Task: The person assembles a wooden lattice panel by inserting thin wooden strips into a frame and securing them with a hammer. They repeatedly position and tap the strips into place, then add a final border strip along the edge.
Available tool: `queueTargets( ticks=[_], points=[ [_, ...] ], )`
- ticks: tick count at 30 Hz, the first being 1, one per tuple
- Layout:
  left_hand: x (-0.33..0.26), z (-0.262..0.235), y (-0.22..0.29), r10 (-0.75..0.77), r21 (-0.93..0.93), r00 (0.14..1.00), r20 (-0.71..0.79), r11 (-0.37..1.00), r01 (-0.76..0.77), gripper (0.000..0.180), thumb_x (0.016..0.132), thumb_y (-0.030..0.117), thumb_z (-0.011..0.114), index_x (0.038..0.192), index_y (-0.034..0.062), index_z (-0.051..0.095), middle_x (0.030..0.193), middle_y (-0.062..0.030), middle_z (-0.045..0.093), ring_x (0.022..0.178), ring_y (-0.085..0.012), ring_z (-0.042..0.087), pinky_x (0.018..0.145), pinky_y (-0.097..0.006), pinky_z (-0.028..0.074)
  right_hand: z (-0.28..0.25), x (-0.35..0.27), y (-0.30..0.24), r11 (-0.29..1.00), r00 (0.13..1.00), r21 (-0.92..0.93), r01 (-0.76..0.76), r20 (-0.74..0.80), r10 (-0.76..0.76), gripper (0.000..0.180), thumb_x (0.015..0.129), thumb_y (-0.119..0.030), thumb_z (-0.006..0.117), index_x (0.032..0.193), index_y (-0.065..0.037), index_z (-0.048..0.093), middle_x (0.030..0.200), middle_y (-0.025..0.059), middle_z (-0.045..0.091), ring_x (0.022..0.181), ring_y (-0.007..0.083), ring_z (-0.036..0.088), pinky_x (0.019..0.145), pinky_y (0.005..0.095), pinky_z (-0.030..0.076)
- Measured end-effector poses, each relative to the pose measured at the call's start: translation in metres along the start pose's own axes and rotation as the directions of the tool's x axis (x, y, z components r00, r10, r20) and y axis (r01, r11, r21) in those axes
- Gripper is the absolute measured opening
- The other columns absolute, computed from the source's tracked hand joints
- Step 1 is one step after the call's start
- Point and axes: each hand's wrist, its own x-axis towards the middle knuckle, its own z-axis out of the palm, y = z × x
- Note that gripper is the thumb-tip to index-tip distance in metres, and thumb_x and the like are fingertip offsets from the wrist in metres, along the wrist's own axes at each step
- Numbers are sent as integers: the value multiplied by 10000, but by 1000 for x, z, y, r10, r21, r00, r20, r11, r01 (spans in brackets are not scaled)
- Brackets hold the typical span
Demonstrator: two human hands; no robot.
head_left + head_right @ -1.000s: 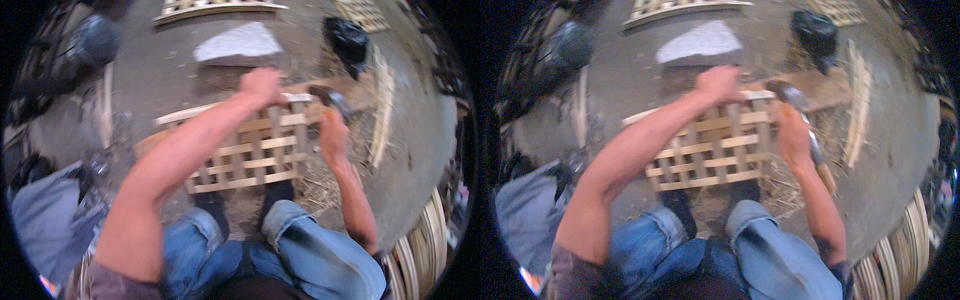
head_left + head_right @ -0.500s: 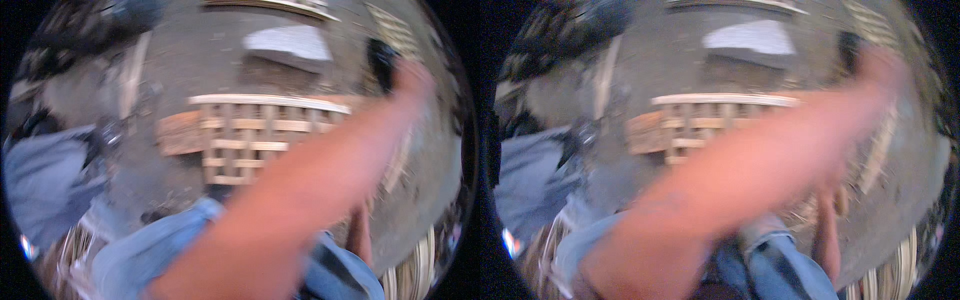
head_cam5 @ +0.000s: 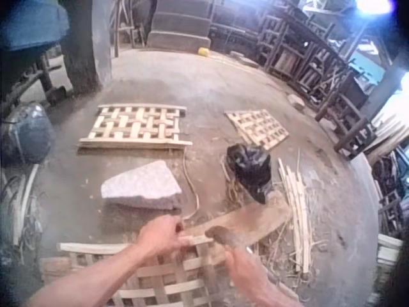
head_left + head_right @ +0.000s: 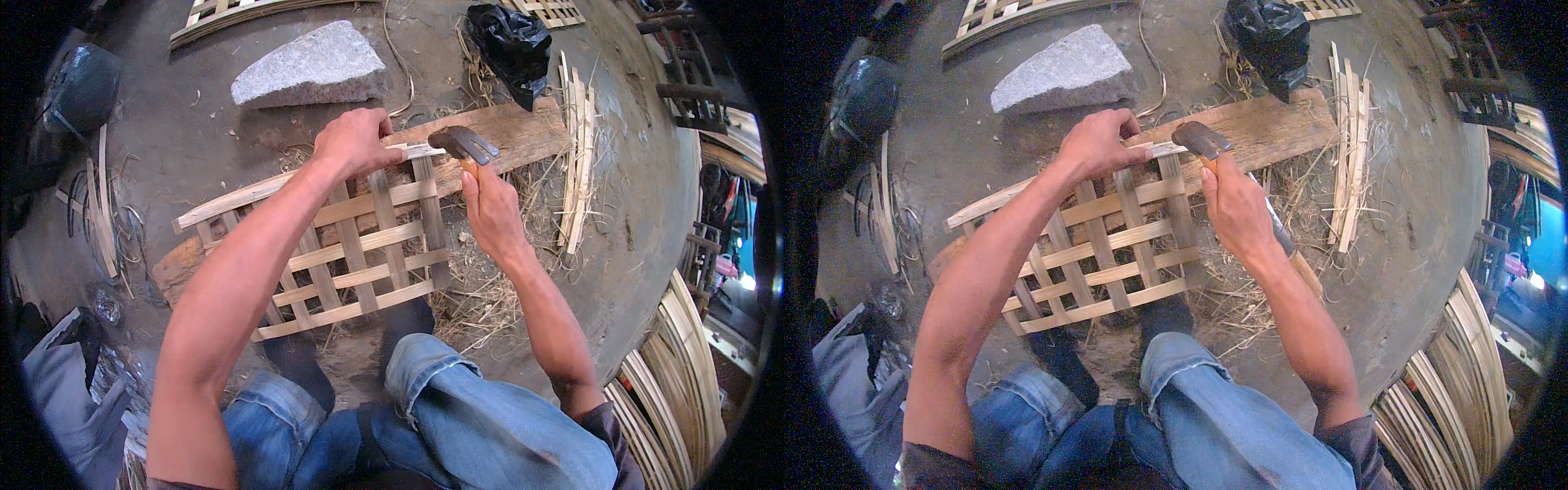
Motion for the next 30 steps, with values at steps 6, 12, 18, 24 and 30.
queueTargets(
  ticks=[6, 12, 18, 24, 30],
  points=[
    [1, -4, 3, -33, 54, 997, 64, 998, 30, 503, 734, 412, 781, 1100, 88, 662, 1065, -115, 696, 1002, -291, 668, 855, -443, 537, 4, 5, -5, 998, 998, -44, -42, 52, 45, 176, 991, -185, 506, 1012, -16, 460, 756, 270, 619, 725, 478, 614, 620, 556, 457],
    [6, 0, 4, -37, 79, 998, 56, 996, 32, 529, 719, 449, 795, 1087, 91, 667, 1062, -113, 698, 1022, -286, 663, 852, -444, 538, -3, 2, -9, 996, 994, -71, -55, 87, 61, 186, 973, -186, 535, 1000, -20, 457, 743, 279, 622, 720, 477, 620, 612, 563, 459],
    [3, -4, 4, -32, 46, 998, 62, 999, 29, 524, 711, 482, 780, 1038, 86, 677, 1034, -144, 698, 993, -328, 659, 840, -449, 520, -8, 2, -16, 994, 986, -73, -82, 143, 91, 179, 973, -188, 535, 1023, -27, 475, 745, 283, 625, 738, 481, 622, 626, 566, 459],
    [-19, -48, -11, 0, 263, 999, -41, 965, 11, 551, 765, 545, 722, 1104, 115, 665, 1065, -123, 701, 1016, -302, 666, 845, -447, 531, -6, -13, -41, 997, 993, 12, 73, 93, -73, 252, 988, -189, 511, 1184, -31, 499, 894, 252, 648, 795, 466, 620, 671, 537, 473],
    [-66, -122, -55, 182, 355, 972, 147, 908, -224, 396, 863, 408, 664, 1050, 59, 650, 977, -156, 687, 955, -333, 658, 818, -439, 514, 0, -6, -49, 983, 970, -49, 174, 183, -163, 223, 995, -202, 502, 1104, -9, 484, 841, 247, 643, 749, 456, 621, 644, 530, 480]
  ],
)
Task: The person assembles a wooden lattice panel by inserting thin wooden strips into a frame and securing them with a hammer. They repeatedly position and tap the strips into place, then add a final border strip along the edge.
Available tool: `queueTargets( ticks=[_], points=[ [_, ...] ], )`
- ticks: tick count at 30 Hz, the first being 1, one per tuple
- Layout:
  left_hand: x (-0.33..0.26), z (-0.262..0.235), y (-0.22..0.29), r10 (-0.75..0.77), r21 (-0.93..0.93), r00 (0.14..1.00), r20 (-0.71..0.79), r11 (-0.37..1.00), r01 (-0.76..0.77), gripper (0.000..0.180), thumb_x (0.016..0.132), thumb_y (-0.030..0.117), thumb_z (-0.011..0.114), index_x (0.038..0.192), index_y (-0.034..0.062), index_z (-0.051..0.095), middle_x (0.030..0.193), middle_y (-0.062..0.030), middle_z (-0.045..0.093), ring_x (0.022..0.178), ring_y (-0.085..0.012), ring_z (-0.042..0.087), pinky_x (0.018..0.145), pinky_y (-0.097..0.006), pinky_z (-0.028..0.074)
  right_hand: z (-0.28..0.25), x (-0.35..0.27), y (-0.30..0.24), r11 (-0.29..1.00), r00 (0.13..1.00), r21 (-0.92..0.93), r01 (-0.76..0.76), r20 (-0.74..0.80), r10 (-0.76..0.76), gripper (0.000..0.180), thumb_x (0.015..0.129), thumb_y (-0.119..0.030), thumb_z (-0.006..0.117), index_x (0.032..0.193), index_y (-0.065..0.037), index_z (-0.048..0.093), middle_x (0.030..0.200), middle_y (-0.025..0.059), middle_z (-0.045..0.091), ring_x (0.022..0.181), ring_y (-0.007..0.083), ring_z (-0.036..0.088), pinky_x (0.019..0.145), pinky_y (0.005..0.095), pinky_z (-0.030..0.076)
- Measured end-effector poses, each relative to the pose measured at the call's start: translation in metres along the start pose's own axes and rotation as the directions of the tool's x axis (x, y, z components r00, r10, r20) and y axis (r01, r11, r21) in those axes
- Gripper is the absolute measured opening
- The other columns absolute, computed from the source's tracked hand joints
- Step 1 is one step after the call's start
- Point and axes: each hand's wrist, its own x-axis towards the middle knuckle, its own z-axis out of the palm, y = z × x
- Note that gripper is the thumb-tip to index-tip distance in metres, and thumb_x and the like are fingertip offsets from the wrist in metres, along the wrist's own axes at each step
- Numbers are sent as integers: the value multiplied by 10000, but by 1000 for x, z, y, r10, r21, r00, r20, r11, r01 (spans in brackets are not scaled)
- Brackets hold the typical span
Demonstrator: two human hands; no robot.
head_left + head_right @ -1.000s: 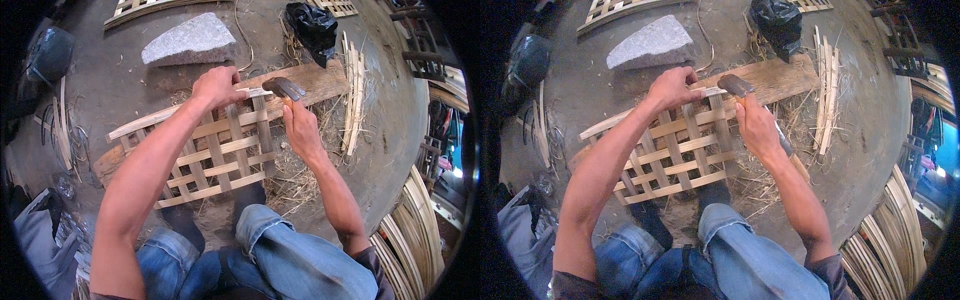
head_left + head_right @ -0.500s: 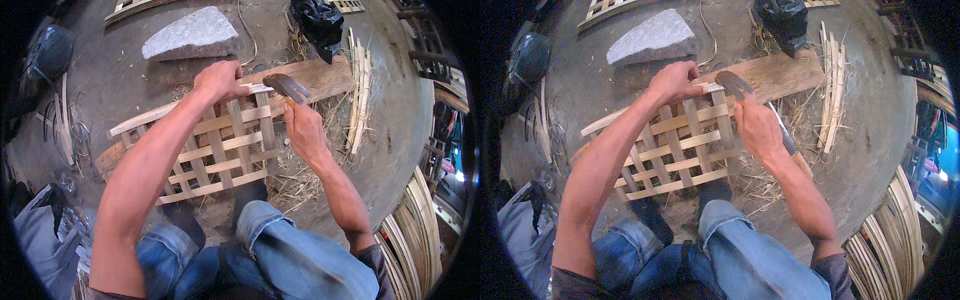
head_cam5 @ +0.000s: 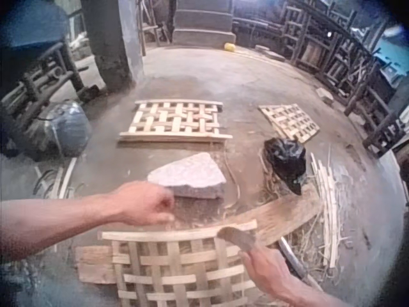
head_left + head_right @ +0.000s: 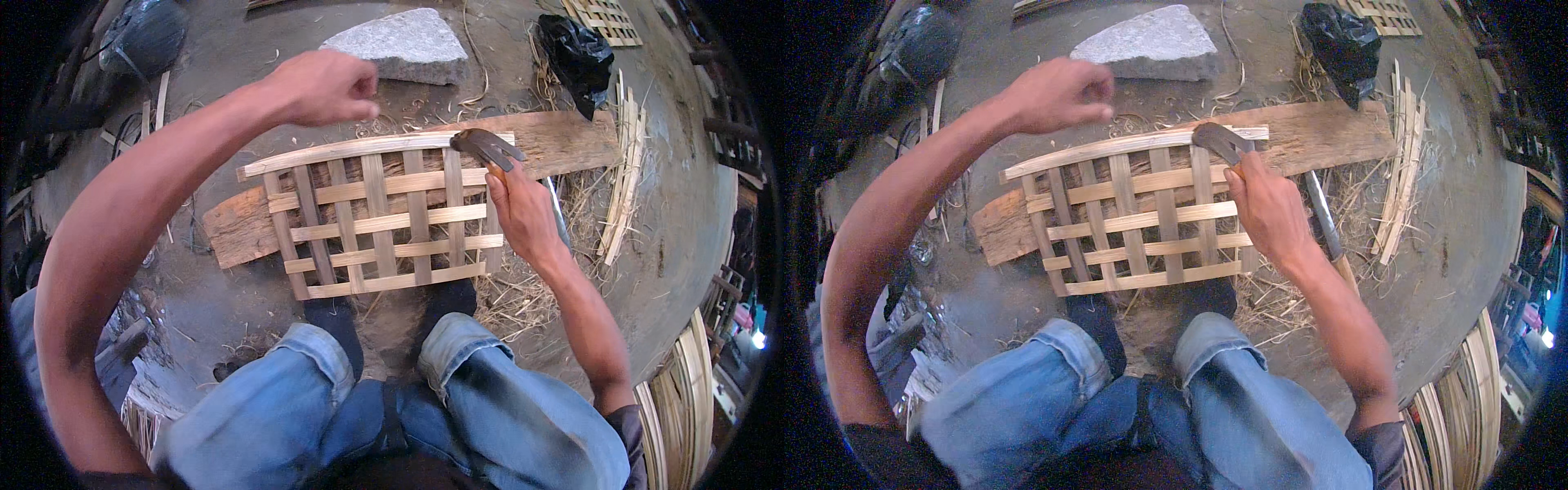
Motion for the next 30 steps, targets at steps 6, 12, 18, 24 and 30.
queueTargets(
  ticks=[6, 12, 18, 24, 30],
  points=[
    [-23, 62, -22, -120, -312, 989, -87, 946, 88, 326, 900, 370, 641, 1011, 68, 688, 1010, -139, 708, 954, -297, 677, 850, -410, 526, 14, 36, -17, 996, 989, -21, 91, 116, -88, 208, 984, -196, 517, 1063, -7, 479, 810, 240, 650, 749, 456, 626, 652, 541, 483],
    [-7, 96, -18, -86, -392, 992, -90, 919, 44, 272, 863, 294, 690, 971, 44, 684, 923, -151, 704, 901, -301, 675, 810, -409, 519, 22, 31, -14, 1000, 993, -14, 24, 118, -22, 210, 977, -186, 527, 1067, -2, 480, 809, 246, 648, 748, 461, 624, 646, 536, 480],
    [-7, 92, -26, -91, -447, 995, -35, 892, 66, 259, 855, 278, 698, 957, 41, 679, 904, -143, 705, 874, -287, 681, 774, -409, 519, 20, 29, -20, 999, 991, -35, 20, 131, -15, 201, 972, -187, 535, 1052, -10, 480, 786, 240, 639, 697, 462, 618, 606, 539, 475],
    [-5, 87, -24, -150, -397, 988, 40, 905, 154, 282, 844, 309, 709, 943, 48, 676, 904, -139, 706, 873, -283, 682, 771, -412, 519, 31, 26, -12, 1000, 990, -18, -5, 143, 8, 217, 967, -203, 545, 1053, -21, 465, 778, 235, 636, 672, 456, 620, 577, 547, 480],
    [-4, 87, -27, -134, -396, 990, 38, 908, 138, 277, 843, 315, 711, 923, 54, 666, 889, -125, 708, 865, -281, 685, 770, -415, 521, 32, 31, -18, 999, 989, -51, 9, 150, -1, 215, 968, -193, 533, 1046, -13, 444, 733, 248, 622, 663, 466, 616, 568, 553, 479]
  ],
)
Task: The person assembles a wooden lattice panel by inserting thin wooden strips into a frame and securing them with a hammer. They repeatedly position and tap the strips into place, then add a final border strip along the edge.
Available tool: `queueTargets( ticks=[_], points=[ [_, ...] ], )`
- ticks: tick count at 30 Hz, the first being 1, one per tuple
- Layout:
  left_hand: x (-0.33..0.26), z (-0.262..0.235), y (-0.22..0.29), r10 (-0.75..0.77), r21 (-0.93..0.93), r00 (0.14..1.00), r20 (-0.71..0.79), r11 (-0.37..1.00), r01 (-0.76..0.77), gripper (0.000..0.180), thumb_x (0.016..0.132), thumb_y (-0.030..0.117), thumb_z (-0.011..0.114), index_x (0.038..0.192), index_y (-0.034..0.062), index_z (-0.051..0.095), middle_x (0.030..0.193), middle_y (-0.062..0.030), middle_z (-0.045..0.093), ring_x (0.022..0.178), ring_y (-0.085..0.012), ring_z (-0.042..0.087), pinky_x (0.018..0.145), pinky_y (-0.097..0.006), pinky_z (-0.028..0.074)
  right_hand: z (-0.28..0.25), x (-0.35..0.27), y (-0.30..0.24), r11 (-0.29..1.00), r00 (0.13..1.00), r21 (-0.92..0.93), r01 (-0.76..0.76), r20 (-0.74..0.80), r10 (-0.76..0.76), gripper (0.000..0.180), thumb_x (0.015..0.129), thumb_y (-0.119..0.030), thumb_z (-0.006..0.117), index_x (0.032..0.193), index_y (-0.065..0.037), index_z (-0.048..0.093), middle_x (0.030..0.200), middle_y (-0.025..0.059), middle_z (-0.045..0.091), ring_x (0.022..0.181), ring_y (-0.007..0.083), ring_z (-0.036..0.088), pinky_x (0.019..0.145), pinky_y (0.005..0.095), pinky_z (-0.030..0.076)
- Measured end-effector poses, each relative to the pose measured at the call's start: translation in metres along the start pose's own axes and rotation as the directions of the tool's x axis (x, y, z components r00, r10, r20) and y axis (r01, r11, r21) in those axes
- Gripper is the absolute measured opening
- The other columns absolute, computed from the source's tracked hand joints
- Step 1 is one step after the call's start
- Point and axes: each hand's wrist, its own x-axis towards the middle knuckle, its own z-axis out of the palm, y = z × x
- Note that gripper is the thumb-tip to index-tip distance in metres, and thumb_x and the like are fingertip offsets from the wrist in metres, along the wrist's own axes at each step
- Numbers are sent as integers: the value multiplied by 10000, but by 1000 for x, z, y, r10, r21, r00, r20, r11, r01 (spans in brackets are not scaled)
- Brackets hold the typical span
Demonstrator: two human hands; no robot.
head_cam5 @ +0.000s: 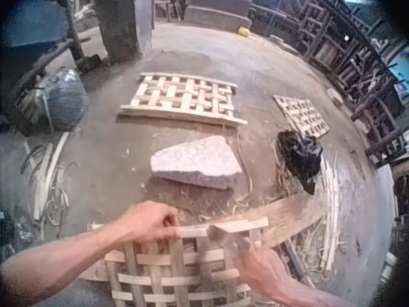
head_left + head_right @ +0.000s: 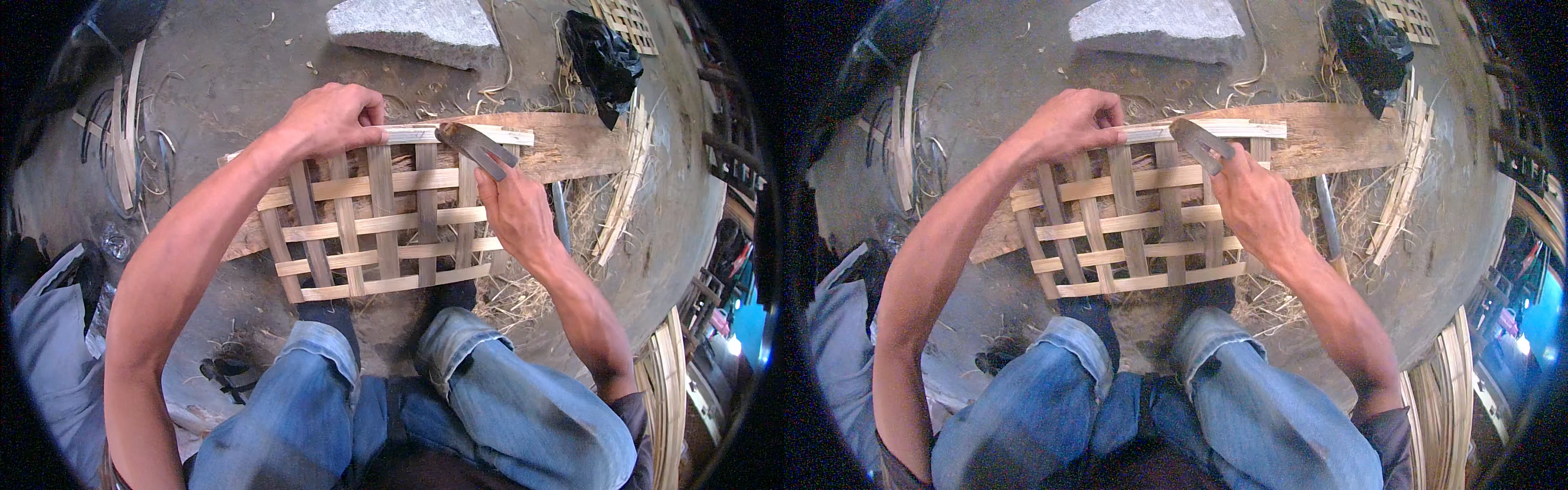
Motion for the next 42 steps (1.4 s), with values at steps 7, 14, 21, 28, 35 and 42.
queueTargets(
  ticks=[7, 14, 21, 28, 35, 42],
  points=[
    [-2, 4, -2, -21, 12, 999, -28, 1000, 21, 273, 837, 318, 720, 918, 62, 665, 879, -110, 711, 839, -268, 686, 746, -412, 524, -6, 9, -10, 998, 1000, 64, -29, 12, 28, 235, 980, -198, 518, 1098, -8, 447, 713, 263, 614, 678, 487, 610, 584, 564, 467],
    [-4, 3, -4, 65, 40, 996, -65, 997, -63, 287, 839, 337, 720, 909, 63, 668, 853, -113, 708, 810, -271, 684, 739, -407, 525, -45, 9, -5, 987, 997, 156, 34, 69, -45, 223, 982, -168, 509, 1125, -1, 471, 669, 256, 584, 653, 480, 594, 582, 538, 428],
    [1, 5, -8, 86, 54, 995, -48, 995, -83, 345, 838, 408, 709, 901, 71, 671, 861, -107, 705, 838, -276, 681, 747, -420, 524, -45, 9, -9, 994, 997, 88, -69, 33, 66, 187, 980, -131, 498, 1101, 8, 473, 675, 260, 582, 675, 480, 596, 602, 562, 419],
    [7, 1, 1, 67, 95, 998, -10, 993, -66, 360, 819, 408, 733, 859, 57, 662, 813, -117, 697, 781, -289, 678, 703, -422, 515, 1, -4, -25, 989, 977, 87, -121, -165, 135, 191, 995, -187, 495, 1042, -8, 450, 743, 274, 614, 728, 490, 607, 614, 566, 450],
    [6, 3, -13, 103, 35, 995, -9, 994, -103, 327, 830, 362, 724, 852, 44, 650, 815, -115, 696, 797, -278, 677, 726, -413, 510, 11, -2, -26, 986, 982, -10, -164, -98, 162, 219, 992, -222, 499, 1060, -19, 451, 750, 275, 637, 741, 491, 624, 630, 573, 483],
    [6, 2, -12, 59, 60, 998, 16, 996, -60, 358, 811, 423, 709, 892, 78, 666, 851, -114, 704, 853, -286, 678, 755, -433, 517, 19, -1, -31, 983, 976, 48, -180, -116, 184, 221, 990, -224, 502, 1066, -22, 456, 731, 291, 619, 731, 499, 616, 627, 583, 471]
  ],
)
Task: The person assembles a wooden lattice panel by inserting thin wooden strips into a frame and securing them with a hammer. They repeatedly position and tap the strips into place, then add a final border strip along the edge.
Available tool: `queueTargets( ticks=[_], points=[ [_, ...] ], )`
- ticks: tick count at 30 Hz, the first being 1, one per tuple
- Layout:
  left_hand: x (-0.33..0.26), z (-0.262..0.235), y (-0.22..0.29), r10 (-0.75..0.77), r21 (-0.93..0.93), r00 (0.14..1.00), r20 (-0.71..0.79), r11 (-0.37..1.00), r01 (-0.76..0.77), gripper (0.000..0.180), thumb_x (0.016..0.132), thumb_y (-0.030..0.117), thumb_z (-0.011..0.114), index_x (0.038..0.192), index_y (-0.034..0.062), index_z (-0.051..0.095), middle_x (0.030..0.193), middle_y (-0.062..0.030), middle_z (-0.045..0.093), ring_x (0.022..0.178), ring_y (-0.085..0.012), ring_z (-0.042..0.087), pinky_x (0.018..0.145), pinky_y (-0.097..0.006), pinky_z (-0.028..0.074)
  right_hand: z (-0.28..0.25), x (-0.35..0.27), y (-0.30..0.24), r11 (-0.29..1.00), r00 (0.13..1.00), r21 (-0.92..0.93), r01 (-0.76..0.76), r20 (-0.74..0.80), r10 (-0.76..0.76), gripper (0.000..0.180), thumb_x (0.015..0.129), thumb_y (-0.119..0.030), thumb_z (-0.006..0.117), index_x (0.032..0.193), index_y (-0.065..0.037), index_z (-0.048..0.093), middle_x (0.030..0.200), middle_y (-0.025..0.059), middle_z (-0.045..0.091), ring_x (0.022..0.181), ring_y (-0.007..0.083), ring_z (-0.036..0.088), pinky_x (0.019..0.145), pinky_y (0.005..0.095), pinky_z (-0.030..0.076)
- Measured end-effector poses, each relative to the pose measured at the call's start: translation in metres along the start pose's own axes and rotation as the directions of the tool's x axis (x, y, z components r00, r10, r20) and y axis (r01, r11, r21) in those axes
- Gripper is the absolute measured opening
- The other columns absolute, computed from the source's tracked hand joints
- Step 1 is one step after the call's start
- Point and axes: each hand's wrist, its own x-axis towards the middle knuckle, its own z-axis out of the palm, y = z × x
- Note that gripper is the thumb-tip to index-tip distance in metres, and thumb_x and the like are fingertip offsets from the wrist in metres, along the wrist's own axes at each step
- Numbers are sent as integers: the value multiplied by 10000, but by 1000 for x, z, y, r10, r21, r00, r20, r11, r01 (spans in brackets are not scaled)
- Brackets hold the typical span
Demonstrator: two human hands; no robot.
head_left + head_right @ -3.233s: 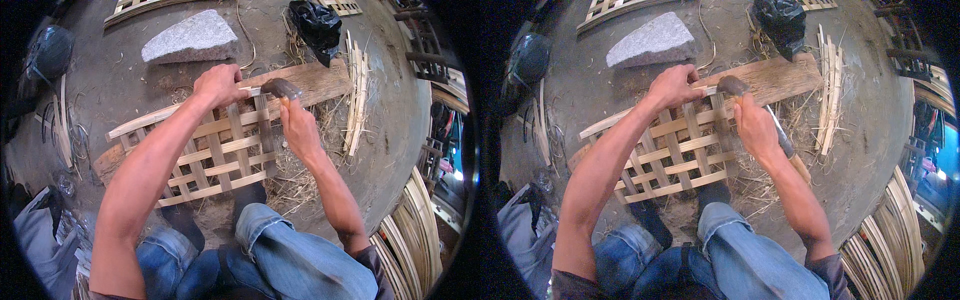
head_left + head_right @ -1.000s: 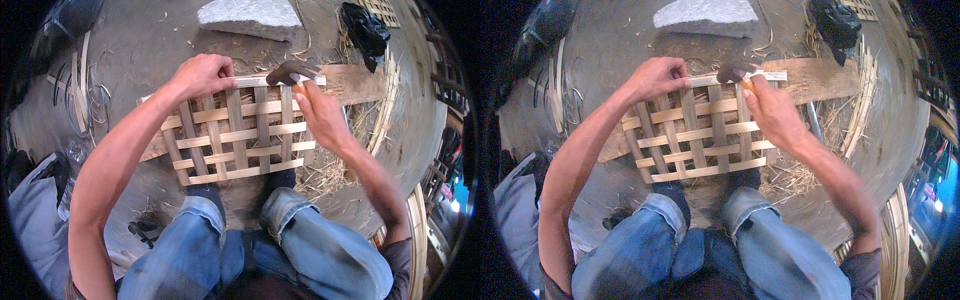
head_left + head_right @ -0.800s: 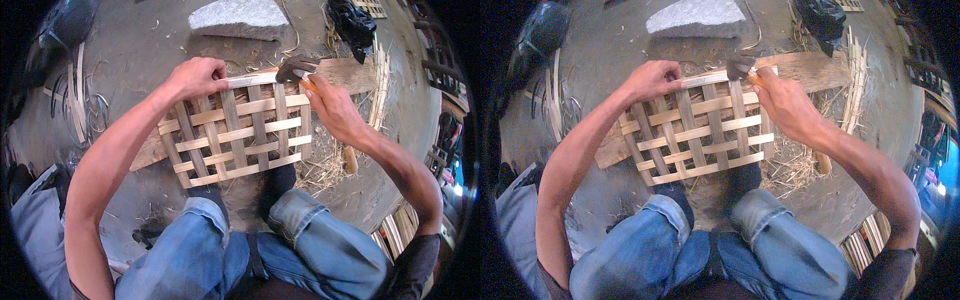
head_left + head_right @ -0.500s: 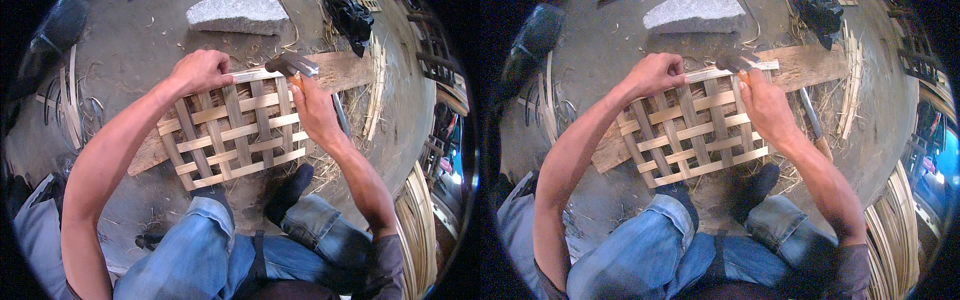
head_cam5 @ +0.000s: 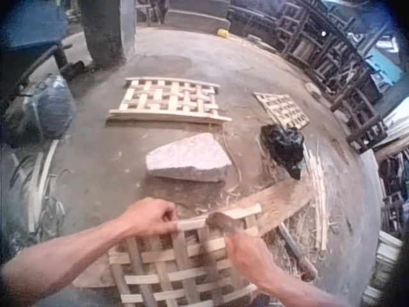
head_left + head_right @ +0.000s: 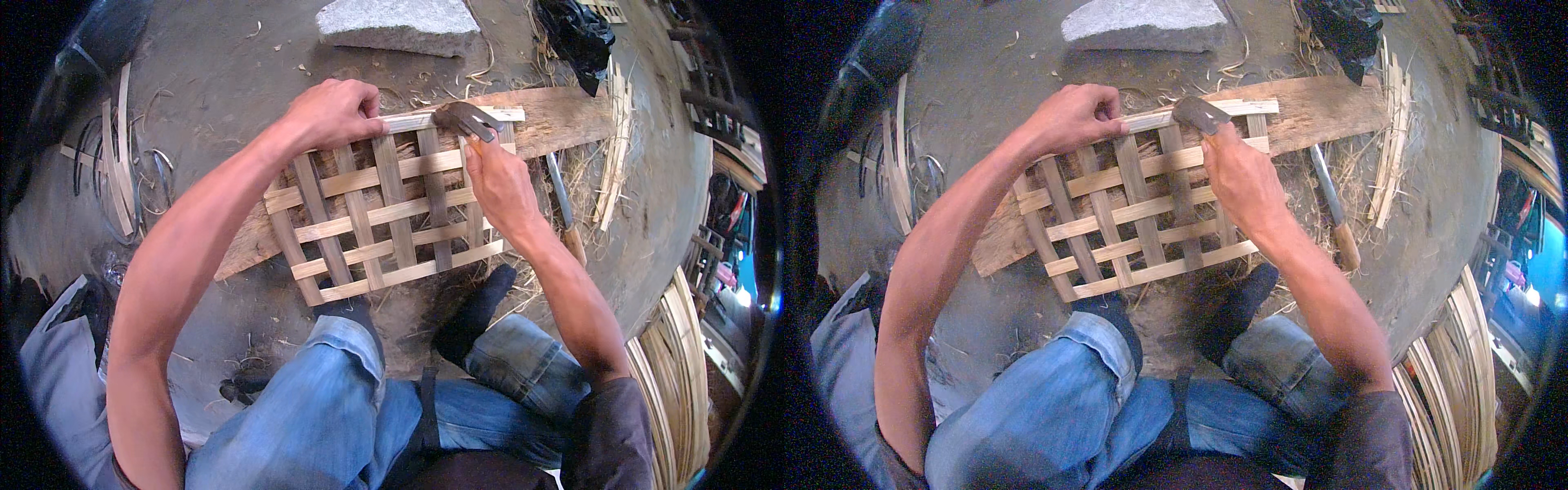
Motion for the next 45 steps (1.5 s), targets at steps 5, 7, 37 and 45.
queueTargets(
  ticks=[5, 7, 37, 45],
  points=[
    [0, 1, 0, -2, -21, 1000, -5, 1000, 1, 344, 806, 412, 704, 897, 82, 662, 865, -116, 704, 862, -279, 675, 762, -435, 516, 9, -2, 2, 994, 992, 26, 104, -70, -102, 202, 996, -210, 498, 1044, -17, 469, 743, 278, 623, 734, 493, 616, 617, 577, 458],
    [-1, 1, 0, -12, -17, 1000, -9, 1000, 11, 334, 804, 405, 700, 888, 84, 661, 858, -111, 705, 854, -276, 675, 762, -433, 517, 2, 0, -2, 998, 1000, 70, -6, 13, 5, 205, 999, -210, 496, 1056, -14, 474, 772, 273, 630, 751, 487, 618, 621, 569, 455],
    [-8, 4, 0, -3, 12, 997, -73, 1000, 4, 329, 826, 395, 702, 872, 72, 656, 828, -93, 701, 817, -262, 674, 732, -424, 518, -4, 6, -37, 995, 995, 65, -71, 71, 67, 204, 978, -174, 509, 1084, -3, 478, 739, 293, 626, 730, 493, 621, 630, 584, 467],
    [-11, 3, 4, -47, -9, 998, -49, 999, 46, 324, 822, 397, 708, 870, 81, 656, 839, -90, 704, 828, -260, 676, 731, -422, 517, 2, 2, -38, 1000, 999, 15, -20, -25, 20, 199, 983, -186, 507, 1065, -7, 482, 705, 283, 615, 702, 482, 623, 598, 578, 466]
  ],
)
